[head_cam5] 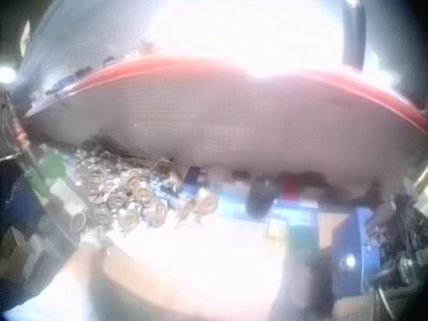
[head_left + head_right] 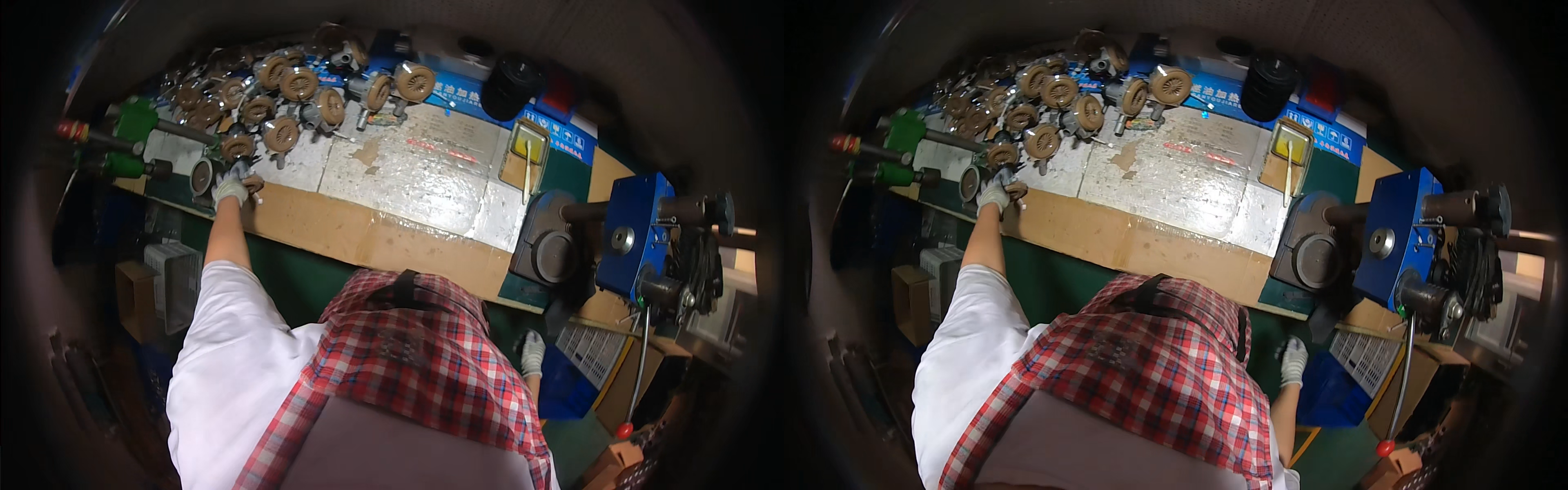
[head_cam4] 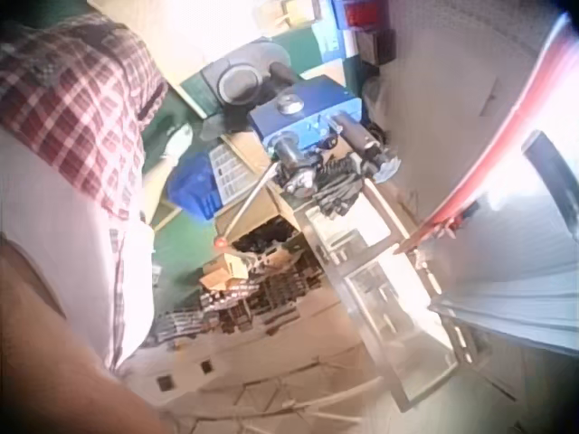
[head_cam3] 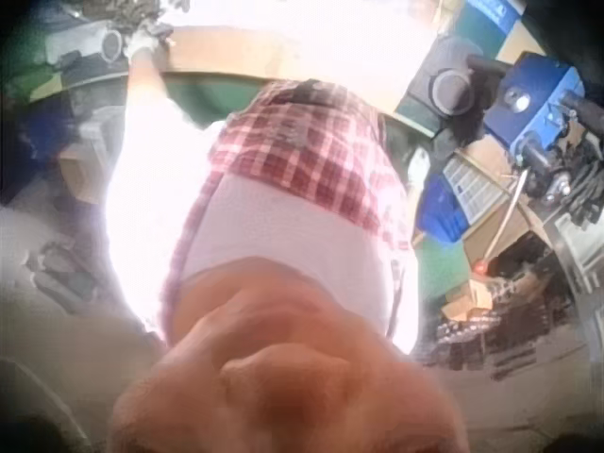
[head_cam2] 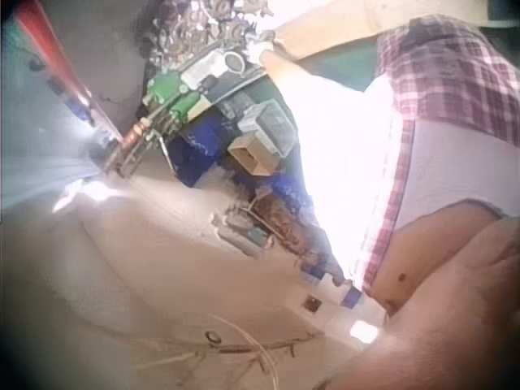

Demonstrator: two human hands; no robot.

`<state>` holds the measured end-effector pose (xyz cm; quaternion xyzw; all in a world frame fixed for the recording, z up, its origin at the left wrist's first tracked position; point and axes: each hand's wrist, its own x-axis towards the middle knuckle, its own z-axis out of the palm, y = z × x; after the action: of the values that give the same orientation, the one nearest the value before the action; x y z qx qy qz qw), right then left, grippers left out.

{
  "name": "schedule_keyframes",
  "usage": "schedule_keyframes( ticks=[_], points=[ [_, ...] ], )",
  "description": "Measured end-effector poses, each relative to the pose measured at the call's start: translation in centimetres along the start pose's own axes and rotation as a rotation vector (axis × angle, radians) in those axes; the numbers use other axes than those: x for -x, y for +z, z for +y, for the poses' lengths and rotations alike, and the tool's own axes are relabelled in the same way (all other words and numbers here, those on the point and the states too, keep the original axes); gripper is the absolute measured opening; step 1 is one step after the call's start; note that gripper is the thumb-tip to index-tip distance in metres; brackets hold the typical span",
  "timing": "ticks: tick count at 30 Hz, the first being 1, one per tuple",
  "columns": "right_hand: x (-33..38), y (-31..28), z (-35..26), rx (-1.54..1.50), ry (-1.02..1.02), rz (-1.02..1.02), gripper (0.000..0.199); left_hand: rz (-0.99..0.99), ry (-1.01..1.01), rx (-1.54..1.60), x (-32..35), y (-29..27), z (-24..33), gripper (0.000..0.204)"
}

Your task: The person repeatedly picks up small mechanical assemblies from a workbench, places them into a blue press machine, and operates a lever to press-fit a circular component onto each unit. After pressing, the person removes the unit and sets it aside on the bench. This cycle is repeated for multiple units throughout the clip.

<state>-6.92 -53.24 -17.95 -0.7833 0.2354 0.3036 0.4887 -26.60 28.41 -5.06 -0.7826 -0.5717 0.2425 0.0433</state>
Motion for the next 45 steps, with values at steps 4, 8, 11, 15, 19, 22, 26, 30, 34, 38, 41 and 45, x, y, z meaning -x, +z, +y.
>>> schedule_keyframes(
  ticks=[4, 8, 11, 15, 19, 22, 26, 30, 34, 38, 41, 45],
  points=[
    [4.1, 7.9, -6.9, 0.691, -0.247, -0.066, 0.037, 0.207, 0.306, 0.110, -0.9, 0.7, 1.2, 0.046],
    [7.6, 15.4, -16.0, 0.619, -0.561, -0.248, 0.034, 0.378, 0.517, 0.482, 3.9, 1.5, 7.3, 0.045],
    [8.4, 21.0, -22.9, 0.655, -0.683, -0.315, 0.035, 0.350, 0.756, 0.515, 10.8, 0.2, 13.7, 0.040],
    [6.6, 29.2, -32.4, 0.674, -0.914, -0.390, 0.035, 0.665, 1.000, 0.172, 13.9, 6.8, 22.3, 0.020],
    [3.5, 38.2, -41.3, 0.718, -1.089, -0.322, 0.047, 0.119, 1.125, 0.410, 19.0, 4.3, 23.7, 0.030],
    [2.7, 44.2, -48.4, 0.816, -0.931, -0.320, 0.060, 0.208, 1.559, 0.294, 17.7, 10.9, 23.2, 0.041],
    [-1.4, 47.5, -50.4, 0.784, -0.894, -0.269, 0.056, -0.621, 1.532, 0.213, 14.2, 0.2, 22.2, 0.038],
    [-1.0, 45.5, -49.1, 0.534, -0.618, -0.007, 0.043, -0.499, 0.952, 1.054, 7.3, -5.0, 23.2, 0.043],
    [-9.3, 41.8, -39.6, 0.201, -0.564, 0.102, 0.034, 0.436, 0.533, 0.682, 2.0, -9.3, 29.7, 0.062],
    [-11.7, 40.1, -34.0, -0.240, -0.448, -0.275, 0.032, 0.393, 0.562, 0.724, -1.4, -6.4, 33.4, 0.061],
    [-7.4, 40.5, -37.4, -0.752, -0.130, -0.477, 0.040, 0.595, 0.750, 0.721, -1.4, -5.5, 33.8, 0.060],
    [-9.0, 40.7, -39.3, -0.812, -0.127, -0.568, 0.048, 0.777, 0.877, 0.571, -2.3, -4.3, 35.0, 0.047]
  ],
)
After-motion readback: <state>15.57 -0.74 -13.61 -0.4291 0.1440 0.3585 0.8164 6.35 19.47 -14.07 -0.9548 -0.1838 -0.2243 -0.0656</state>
